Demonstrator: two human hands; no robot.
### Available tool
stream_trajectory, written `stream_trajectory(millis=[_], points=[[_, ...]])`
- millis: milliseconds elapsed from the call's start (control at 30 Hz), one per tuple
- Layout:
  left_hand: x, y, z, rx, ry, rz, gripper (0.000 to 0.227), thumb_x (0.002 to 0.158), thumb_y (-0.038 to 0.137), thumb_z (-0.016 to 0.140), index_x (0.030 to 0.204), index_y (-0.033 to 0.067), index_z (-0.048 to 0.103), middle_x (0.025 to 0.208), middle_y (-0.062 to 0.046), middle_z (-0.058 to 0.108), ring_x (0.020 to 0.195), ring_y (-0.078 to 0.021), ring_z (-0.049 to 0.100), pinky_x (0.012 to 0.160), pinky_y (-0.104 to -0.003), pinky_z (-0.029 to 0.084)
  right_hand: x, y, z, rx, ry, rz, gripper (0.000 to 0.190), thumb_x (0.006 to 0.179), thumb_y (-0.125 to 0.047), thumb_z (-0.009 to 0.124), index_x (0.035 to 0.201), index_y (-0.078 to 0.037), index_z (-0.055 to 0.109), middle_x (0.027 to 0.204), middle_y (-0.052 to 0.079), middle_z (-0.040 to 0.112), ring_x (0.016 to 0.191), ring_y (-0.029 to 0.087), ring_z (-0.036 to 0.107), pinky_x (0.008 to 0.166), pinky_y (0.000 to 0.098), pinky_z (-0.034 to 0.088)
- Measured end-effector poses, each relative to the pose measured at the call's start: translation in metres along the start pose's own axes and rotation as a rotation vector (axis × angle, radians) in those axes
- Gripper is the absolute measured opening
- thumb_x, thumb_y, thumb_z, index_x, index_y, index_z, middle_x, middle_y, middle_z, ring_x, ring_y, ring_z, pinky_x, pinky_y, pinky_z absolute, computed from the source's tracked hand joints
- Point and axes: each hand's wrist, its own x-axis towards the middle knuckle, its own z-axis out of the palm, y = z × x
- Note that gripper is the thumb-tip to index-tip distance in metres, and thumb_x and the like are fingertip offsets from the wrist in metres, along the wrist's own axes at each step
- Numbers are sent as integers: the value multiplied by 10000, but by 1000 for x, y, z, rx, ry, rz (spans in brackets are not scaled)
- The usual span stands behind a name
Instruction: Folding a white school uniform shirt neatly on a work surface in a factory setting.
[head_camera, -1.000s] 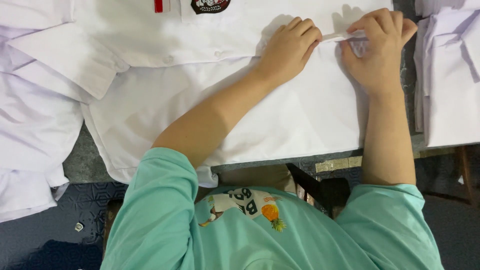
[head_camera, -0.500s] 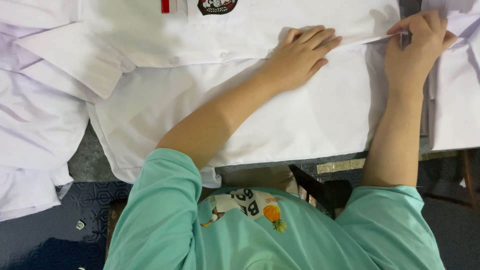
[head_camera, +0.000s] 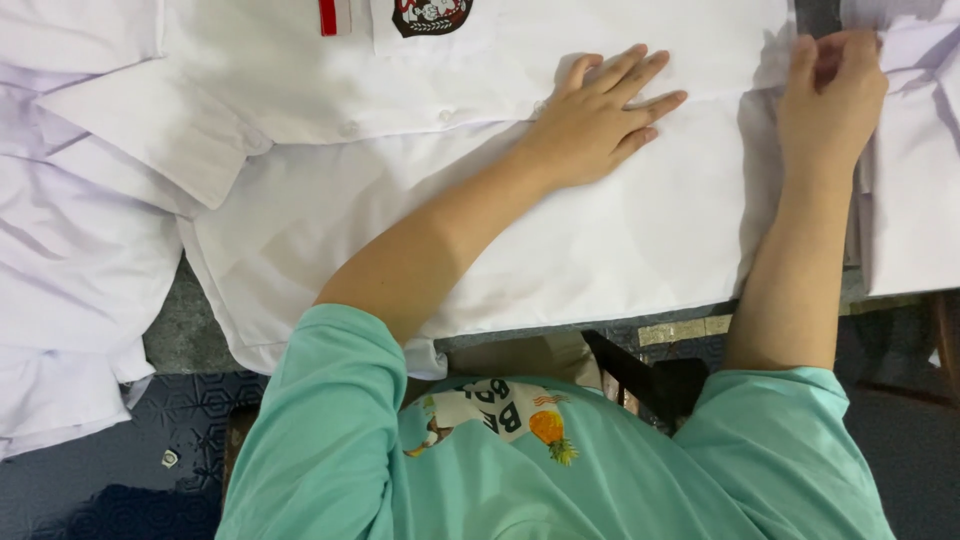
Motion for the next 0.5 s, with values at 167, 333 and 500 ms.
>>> stream_trajectory(millis=[167, 333, 500], points=[[-2, 3, -7, -10, -24, -2, 496, 1134, 435, 336, 1608, 301, 393, 1678, -106, 175, 1555, -328, 137, 1216, -593, 127, 2, -29, -10, 59, -114, 39, 93, 1108, -6, 749, 1167, 30, 687, 946, 104, 709, 793, 215, 641, 713, 371, 552], [-4, 5, -10, 32, -40, -17, 534, 1114, 510, 304, 1614, 330, 353, 1687, -97, 167, 1566, -312, 144, 1218, -603, 92, 5, -36, -16, 108, -122, 92, 104, 1091, 59, 709, 1147, -14, 660, 956, 86, 696, 792, 198, 626, 722, 354, 536], [-5, 7, -14, 33, -55, -20, 518, 1111, 499, 326, 1608, 352, 354, 1691, -94, 151, 1572, -307, 135, 1223, -597, 84, 12, -49, -6, -211, -159, -79, 283, 927, 130, 600, 1191, 28, 613, 1159, 219, 559, 987, 419, 558, 795, 530, 486]])
